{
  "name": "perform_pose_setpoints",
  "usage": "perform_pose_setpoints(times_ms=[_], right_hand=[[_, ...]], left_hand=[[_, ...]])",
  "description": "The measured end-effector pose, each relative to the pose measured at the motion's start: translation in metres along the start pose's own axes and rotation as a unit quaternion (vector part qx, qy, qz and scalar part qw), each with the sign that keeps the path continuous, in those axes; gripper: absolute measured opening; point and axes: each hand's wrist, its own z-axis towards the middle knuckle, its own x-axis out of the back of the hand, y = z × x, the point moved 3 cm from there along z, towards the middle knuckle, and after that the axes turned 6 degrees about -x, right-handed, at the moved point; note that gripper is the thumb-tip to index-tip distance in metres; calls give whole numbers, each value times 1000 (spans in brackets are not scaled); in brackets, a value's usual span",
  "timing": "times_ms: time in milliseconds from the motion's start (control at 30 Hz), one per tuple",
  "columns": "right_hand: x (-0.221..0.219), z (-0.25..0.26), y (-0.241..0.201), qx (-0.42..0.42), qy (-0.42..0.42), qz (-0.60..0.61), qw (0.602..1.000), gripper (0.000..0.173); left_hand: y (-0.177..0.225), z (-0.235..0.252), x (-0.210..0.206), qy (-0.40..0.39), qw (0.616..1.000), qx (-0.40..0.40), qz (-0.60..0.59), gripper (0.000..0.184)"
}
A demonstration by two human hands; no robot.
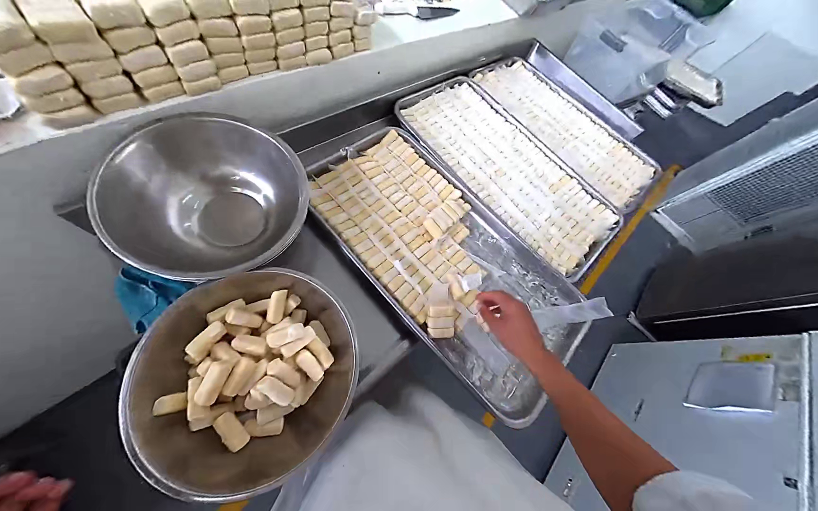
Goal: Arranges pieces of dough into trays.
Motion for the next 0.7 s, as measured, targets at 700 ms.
perform_pose_setpoints(times_ms=[700], right_hand=[[-20,-3,0,-19,-161,218,962,33]], left_hand=[[-3,-161,-240,-428,901,16,68,26]])
